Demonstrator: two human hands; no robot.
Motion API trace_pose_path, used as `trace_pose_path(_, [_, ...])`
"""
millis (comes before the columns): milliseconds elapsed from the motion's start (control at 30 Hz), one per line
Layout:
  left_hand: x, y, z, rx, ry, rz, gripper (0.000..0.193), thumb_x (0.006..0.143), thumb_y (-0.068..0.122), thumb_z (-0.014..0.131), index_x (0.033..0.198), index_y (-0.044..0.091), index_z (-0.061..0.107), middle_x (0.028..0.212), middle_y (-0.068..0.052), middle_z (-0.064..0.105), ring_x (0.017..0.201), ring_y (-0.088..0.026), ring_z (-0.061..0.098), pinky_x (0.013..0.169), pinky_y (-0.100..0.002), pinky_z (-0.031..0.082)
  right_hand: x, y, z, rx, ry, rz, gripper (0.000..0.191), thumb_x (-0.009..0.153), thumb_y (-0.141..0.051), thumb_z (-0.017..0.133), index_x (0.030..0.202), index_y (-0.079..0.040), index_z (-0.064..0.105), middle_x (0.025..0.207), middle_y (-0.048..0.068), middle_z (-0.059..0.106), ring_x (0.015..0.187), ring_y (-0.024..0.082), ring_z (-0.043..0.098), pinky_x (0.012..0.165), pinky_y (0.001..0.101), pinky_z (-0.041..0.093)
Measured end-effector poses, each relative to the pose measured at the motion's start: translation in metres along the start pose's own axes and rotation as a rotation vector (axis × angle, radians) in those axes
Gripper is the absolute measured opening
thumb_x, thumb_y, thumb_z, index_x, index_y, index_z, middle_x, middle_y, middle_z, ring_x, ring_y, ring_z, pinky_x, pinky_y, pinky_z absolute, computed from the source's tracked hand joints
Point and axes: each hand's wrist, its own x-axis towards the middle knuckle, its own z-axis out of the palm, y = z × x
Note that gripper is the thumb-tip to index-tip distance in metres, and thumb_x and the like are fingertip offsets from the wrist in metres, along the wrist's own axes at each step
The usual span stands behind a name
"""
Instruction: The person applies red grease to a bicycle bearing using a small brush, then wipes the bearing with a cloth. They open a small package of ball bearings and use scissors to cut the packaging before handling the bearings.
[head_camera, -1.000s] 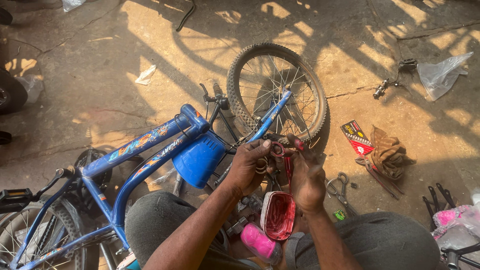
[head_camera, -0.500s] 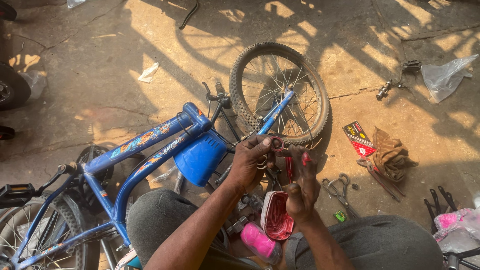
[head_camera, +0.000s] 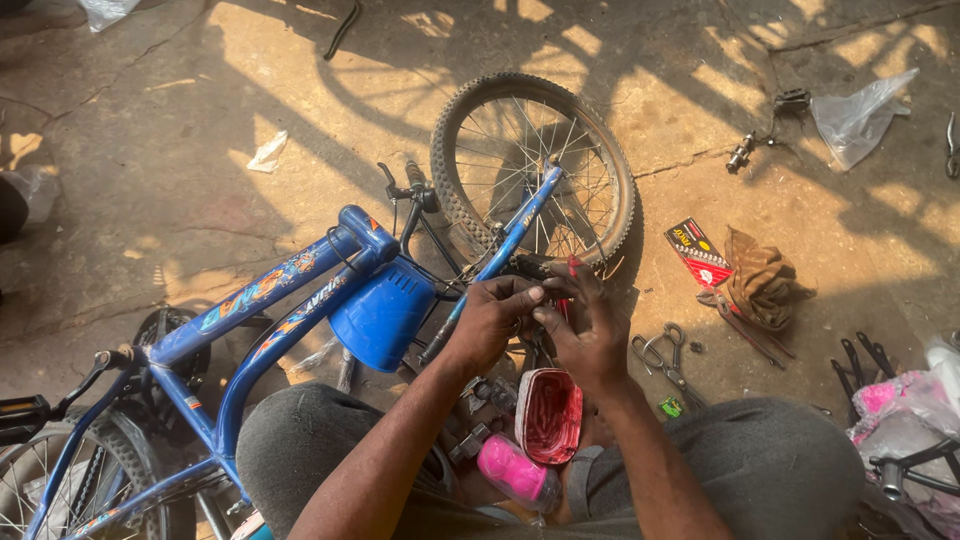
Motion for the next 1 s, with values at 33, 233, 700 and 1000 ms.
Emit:
trace_pose_path(33, [0.001, -0.002, -0.001, -0.011, 0.001, -0.011, 0.022, 0.095, 0.018, 0.074, 0.094, -0.003, 0.07, 0.074, -0.008, 0.068, 0.061, -0.013, 0.06, 0.055, -0.026, 0.048, 0.0, 0.001, -0.002, 0.002, -0.021, 0.072, 0.082, 0.092, 0.001, 0.077, 0.16, -0.015, 0.035, 0.146, 0.017, 0.059, 0.125, 0.024, 0.067, 0.104, 0.035, 0.061])
trace_pose_path(233, [0.015, -0.015, -0.004, -0.019, 0.053, -0.098, 0.024, 0.1, 0.02, 0.065, 0.096, -0.003, 0.067, 0.077, -0.009, 0.068, 0.063, -0.014, 0.062, 0.057, -0.028, 0.049, 0.01, 0.012, -0.012, 0.099, -0.059, 0.251, 0.084, 0.087, 0.002, 0.08, 0.158, -0.014, 0.038, 0.138, 0.017, 0.062, 0.12, 0.026, 0.068, 0.097, 0.0359, 0.062])
trace_pose_path(700, [0.013, -0.001, 0.015, -0.29, 0.073, -0.37, 0.039, 0.103, 0.031, 0.044, 0.122, 0.0, 0.059, 0.109, -0.016, 0.067, 0.095, -0.026, 0.069, 0.082, -0.043, 0.061, -0.053, 0.127, -0.012, -0.831, 0.407, 1.072, 0.087, 0.068, -0.013, 0.092, 0.143, -0.001, 0.049, 0.136, 0.026, 0.059, 0.124, 0.041, 0.055, 0.104, 0.0494, 0.043])
trace_pose_path(1000, [0.029, -0.024, -0.003, -0.12, 0.363, -0.261, 0.021, 0.097, 0.013, 0.059, 0.115, 0.001, 0.061, 0.088, -0.009, 0.06, 0.077, -0.02, 0.06, 0.072, -0.038, 0.057, 0.013, 0.115, -0.007, -0.32, 0.63, 0.778, 0.067, 0.097, -0.01, 0.069, 0.154, 0.003, 0.036, 0.129, 0.018, 0.063, 0.116, 0.028, 0.068, 0.1, 0.0388, 0.059])
